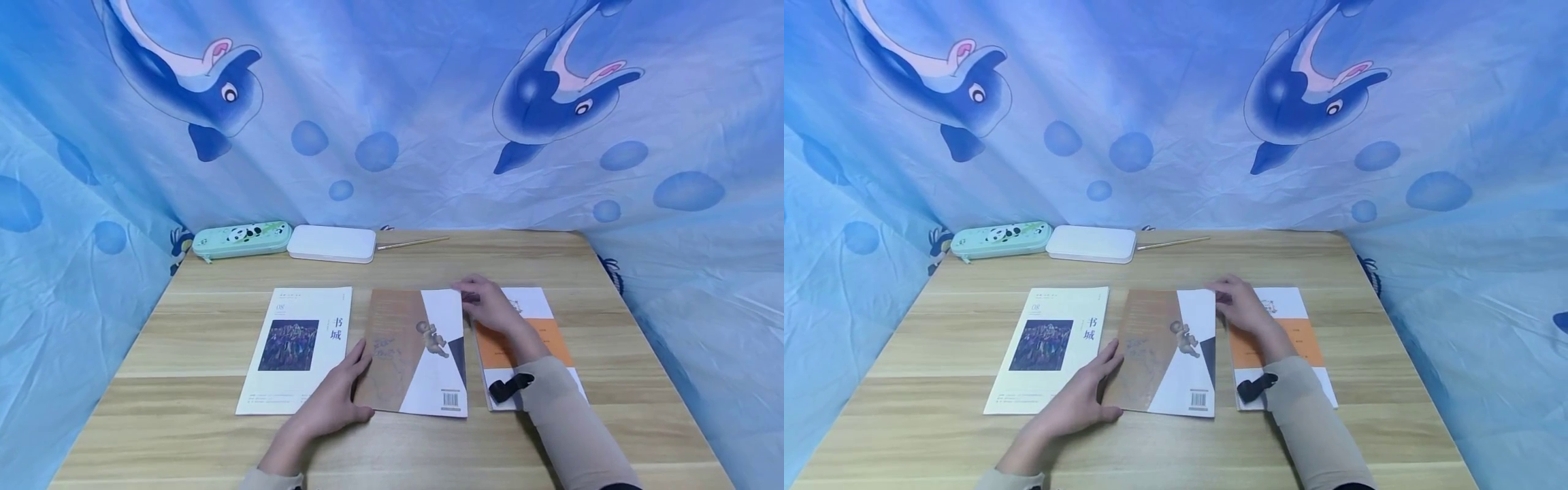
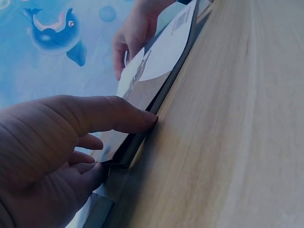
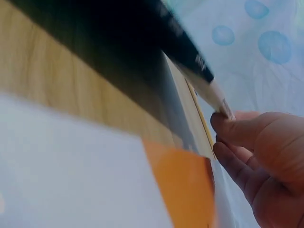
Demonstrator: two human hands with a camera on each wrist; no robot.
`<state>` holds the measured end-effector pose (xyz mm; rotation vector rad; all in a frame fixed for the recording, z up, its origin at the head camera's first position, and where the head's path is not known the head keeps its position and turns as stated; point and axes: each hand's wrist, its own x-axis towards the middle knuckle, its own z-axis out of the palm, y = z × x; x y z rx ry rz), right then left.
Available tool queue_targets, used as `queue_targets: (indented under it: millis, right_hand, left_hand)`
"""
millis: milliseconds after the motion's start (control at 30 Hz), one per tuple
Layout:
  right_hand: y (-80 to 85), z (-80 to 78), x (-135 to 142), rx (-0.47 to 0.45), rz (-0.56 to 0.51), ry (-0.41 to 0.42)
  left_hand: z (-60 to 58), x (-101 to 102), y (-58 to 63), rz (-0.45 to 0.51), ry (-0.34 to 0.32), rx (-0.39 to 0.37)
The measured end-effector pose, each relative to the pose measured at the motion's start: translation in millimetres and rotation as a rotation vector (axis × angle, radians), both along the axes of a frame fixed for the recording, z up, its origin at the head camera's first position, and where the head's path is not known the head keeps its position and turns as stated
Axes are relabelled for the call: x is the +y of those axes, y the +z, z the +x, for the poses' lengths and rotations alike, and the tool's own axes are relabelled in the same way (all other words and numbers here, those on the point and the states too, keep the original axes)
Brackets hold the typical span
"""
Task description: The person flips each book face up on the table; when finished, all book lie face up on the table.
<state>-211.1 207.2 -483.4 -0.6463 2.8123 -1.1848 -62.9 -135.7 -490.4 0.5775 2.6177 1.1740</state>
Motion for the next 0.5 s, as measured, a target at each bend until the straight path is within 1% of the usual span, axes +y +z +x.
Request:
queue_targets:
  millis: [167, 300, 433, 500]
  right_hand:
    - [4.0, 1.1, 9.7, -0.008, -0.015, 0.009]
    - [6.5, 2.2, 15.5, -0.029, -0.046, -0.019]
    - [8.1, 3.2, 19.6, -0.025, -0.081, -0.05]
    - [8.4, 3.5, 21.7, -0.028, -0.109, -0.067]
  left_hand:
    - [1.7, -0.8, 0.0, 0.011, -0.024, 0.013]
    - [3.4, 0.3, -2.0, 0.031, -0.031, 0.022]
    - [5.4, 3.2, -4.2, 0.036, -0.017, 0.05]
    - [6.1, 4.4, -4.7, 0.036, -0.004, 0.088]
